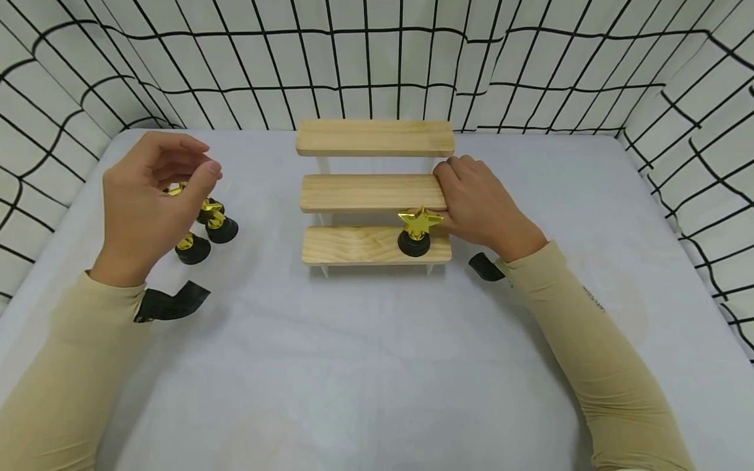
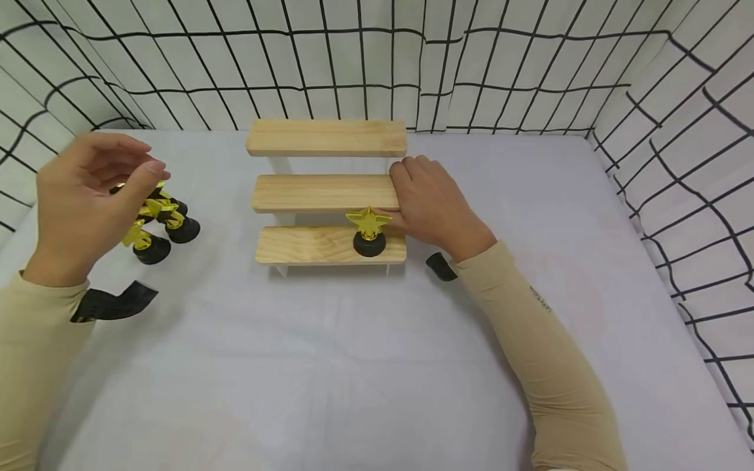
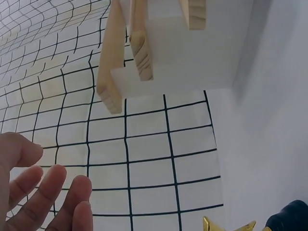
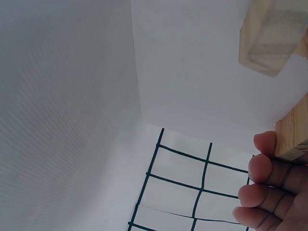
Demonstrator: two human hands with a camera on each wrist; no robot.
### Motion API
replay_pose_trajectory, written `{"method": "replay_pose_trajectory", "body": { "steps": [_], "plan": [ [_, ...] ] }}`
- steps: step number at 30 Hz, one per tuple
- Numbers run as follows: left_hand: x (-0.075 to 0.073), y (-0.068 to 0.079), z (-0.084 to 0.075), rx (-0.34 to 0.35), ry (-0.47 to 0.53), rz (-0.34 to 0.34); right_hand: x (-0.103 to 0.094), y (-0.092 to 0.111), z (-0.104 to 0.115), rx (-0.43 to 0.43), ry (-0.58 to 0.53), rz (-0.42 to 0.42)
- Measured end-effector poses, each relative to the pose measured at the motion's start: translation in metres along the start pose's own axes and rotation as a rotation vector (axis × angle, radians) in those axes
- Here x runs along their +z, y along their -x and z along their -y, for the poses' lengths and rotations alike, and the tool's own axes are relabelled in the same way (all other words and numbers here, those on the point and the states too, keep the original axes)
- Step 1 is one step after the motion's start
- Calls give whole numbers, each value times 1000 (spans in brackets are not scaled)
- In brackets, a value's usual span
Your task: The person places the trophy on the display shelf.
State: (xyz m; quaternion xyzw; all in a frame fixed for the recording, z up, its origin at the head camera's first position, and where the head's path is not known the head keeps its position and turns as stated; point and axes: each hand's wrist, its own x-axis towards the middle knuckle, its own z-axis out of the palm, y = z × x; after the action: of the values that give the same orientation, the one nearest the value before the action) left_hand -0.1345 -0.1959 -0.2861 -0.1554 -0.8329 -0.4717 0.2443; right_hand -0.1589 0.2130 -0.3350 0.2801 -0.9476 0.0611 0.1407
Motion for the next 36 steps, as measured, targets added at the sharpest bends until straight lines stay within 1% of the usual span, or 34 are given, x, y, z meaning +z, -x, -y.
{"method": "replay_pose_trajectory", "body": {
  "steps": [4, 7, 11, 16, 18, 22, 26, 28, 33, 36],
  "plan": [
    [-10, -3, 2, -51, 7, -40, -1, -1, 1, 7, -6, 9],
    [-18, -5, 4, -56, -30, -58, 0, -2, 2, 12, -17, 18],
    [-26, -8, 10, -74, -44, -82, -2, -2, 4, 20, -28, 21],
    [-35, -12, 21, -146, -101, -116, -3, -2, 4, 20, -36, 19],
    [-38, -13, 25, -186, -111, -120, -4, -1, 4, 21, -37, 24],
    [-43, -15, 30, -229, -103, -110, -5, 1, 3, 32, -37, 31],
    [-50, -17, 39, -257, -91, -80, -5, 1, 2, 38, -40, 31],
    [-54, -16, 45, -283, -90, -59, -4, 1, 2, 37, -43, 30],
    [-61, -11, 62, -350, -140, -21, -2, 0, 3, 30, -48, 30],
    [-65, -9, 73, -390, -122, -2, -3, -1, 4, 29, -44, 35]
  ]
}}
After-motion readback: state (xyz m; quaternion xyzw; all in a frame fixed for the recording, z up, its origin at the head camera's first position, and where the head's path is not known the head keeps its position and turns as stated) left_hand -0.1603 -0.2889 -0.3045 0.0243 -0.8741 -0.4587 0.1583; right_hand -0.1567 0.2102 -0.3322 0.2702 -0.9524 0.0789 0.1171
